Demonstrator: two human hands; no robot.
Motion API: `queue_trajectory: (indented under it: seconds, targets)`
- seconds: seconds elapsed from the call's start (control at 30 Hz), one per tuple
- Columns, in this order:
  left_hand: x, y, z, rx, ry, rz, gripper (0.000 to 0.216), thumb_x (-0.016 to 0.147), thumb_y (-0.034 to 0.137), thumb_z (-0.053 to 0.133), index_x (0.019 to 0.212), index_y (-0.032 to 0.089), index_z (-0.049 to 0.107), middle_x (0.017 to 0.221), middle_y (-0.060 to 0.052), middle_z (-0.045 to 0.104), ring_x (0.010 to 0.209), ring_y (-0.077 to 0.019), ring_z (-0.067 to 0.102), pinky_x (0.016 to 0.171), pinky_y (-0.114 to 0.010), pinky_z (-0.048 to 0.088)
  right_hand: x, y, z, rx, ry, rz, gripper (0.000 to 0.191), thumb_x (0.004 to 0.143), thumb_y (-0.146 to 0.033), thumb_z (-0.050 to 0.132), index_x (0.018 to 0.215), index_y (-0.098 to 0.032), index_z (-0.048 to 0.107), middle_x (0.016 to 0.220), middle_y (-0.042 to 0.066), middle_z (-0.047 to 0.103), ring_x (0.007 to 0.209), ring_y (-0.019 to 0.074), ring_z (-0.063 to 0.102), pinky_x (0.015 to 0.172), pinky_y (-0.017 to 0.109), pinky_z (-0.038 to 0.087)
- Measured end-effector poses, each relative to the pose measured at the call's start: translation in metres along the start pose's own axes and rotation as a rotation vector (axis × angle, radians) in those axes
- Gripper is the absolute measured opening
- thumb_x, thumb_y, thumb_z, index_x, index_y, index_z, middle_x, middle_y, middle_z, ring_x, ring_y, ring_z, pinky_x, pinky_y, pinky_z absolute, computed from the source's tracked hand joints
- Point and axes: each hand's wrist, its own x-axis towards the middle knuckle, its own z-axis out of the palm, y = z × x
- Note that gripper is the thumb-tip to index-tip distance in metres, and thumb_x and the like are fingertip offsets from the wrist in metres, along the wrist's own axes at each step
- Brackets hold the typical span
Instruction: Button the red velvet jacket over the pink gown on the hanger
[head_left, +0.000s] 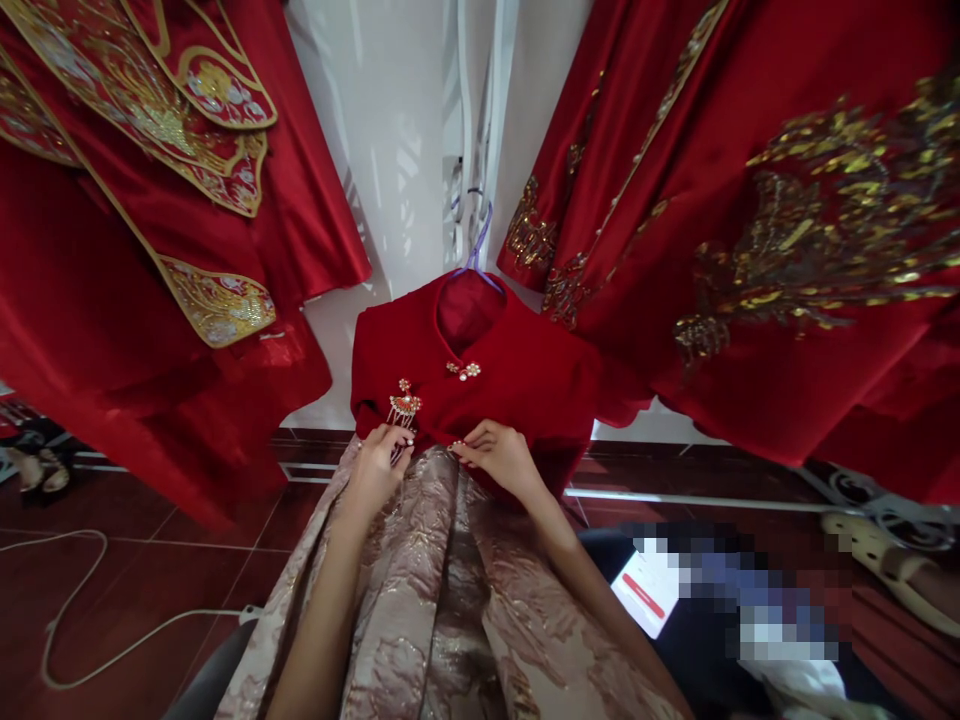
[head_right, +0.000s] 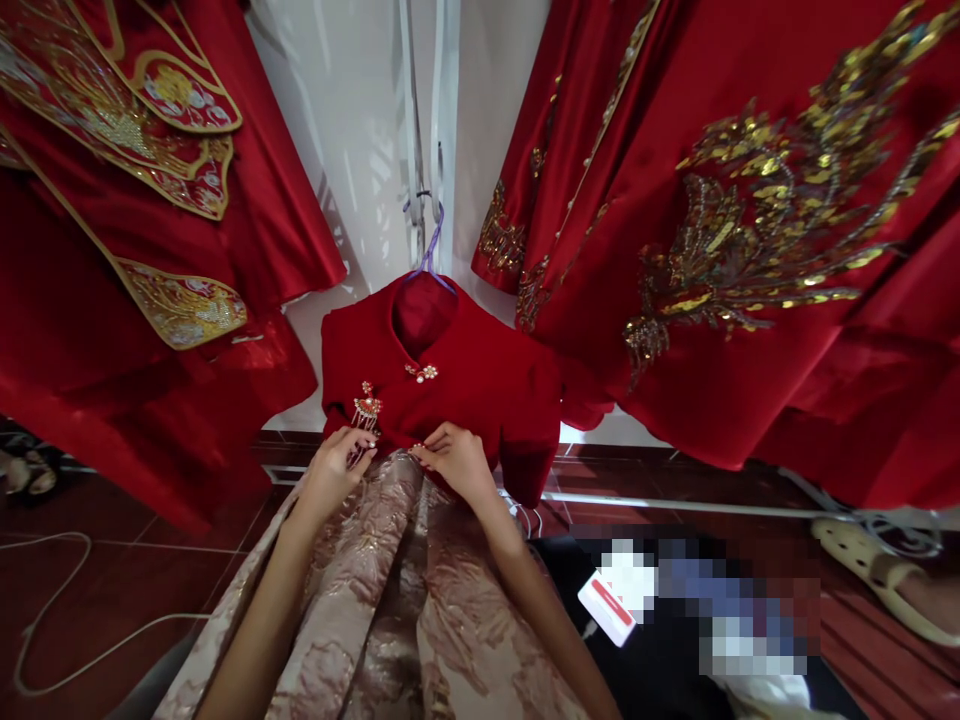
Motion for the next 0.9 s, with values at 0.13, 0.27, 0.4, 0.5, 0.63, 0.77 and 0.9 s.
queue_trajectory:
  seconds: [0.13,0.27,0.4,0.5,0.63,0.77,0.9]
  targets:
    - [-0.003,0.002,-0.001,0.051,-0.014,-0.080,0.017,0.080,0.019,0.055,0.096,0.022,0.059,0.083,-0.003,0.059,0.078,-0.0177,0.059,0.074,-0.030,0.045,0.001,-0.014,0.004,0.171,0.176,-0.051,0.033,0.064,-0.044,0.074,0.073,-0.018,0.056,0.071,0.006,0.071,0.067,0.0214,0.070,0.061,0.032,0.059]
    - [-0.008,0.001,-0.005,0.108,-0.072,-0.144,0.043,0.081,0.024,0.054,0.123,0.024,0.049,0.085,-0.004,0.061,0.077,-0.0193,0.061,0.068,-0.029,0.044,-0.001,-0.024,0.011,0.279,0.326,-0.120,0.032,0.067,-0.044,0.073,0.075,-0.018,0.055,0.076,0.007,0.071,0.072,0.0214,0.071,0.063,0.033,0.060]
    - [-0.011,-0.001,-0.005,0.143,-0.169,-0.164,0.063,0.081,0.031,0.055,0.139,0.018,0.034,0.072,-0.003,0.065,0.071,-0.0214,0.064,0.067,-0.029,0.042,-0.004,-0.025,0.015,0.260,0.311,-0.125,0.030,0.068,-0.042,0.073,0.076,-0.017,0.059,0.078,0.007,0.072,0.072,0.0210,0.071,0.069,0.034,0.060]
    - [-0.009,-0.006,-0.006,0.177,-0.055,-0.325,0.077,0.079,0.037,0.058,0.142,0.009,0.025,0.063,-0.003,0.065,0.061,-0.0226,0.063,0.056,-0.028,0.038,-0.004,-0.023,0.014,0.222,0.330,-0.130,0.028,0.069,-0.040,0.073,0.077,-0.016,0.063,0.080,0.008,0.073,0.076,0.0210,0.071,0.075,0.035,0.059]
    - [-0.006,-0.009,-0.015,0.179,0.100,-0.507,0.078,0.076,0.037,0.060,0.141,0.008,0.028,0.070,-0.005,0.069,0.062,-0.0210,0.064,0.053,-0.026,0.036,-0.004,-0.021,0.014,0.216,0.339,-0.118,0.028,0.068,-0.039,0.073,0.079,-0.015,0.065,0.080,0.008,0.073,0.075,0.0209,0.070,0.075,0.034,0.058]
    - [-0.006,-0.001,-0.020,0.229,0.078,-0.580,0.036,0.076,0.039,0.059,0.109,0.023,0.063,0.071,-0.002,0.068,0.069,-0.0196,0.064,0.059,-0.025,0.039,-0.003,-0.020,0.016,0.183,0.313,-0.120,0.027,0.069,-0.039,0.073,0.079,-0.015,0.065,0.080,0.008,0.073,0.074,0.0202,0.070,0.074,0.033,0.058]
    - [-0.004,0.006,-0.009,0.157,0.119,-0.343,0.023,0.077,0.028,0.060,0.098,0.025,0.066,0.085,-0.002,0.066,0.076,-0.0168,0.063,0.069,-0.025,0.045,-0.003,-0.017,0.016,0.143,0.269,-0.114,0.025,0.070,-0.037,0.071,0.082,-0.016,0.067,0.083,0.007,0.073,0.076,0.0197,0.070,0.075,0.032,0.058]
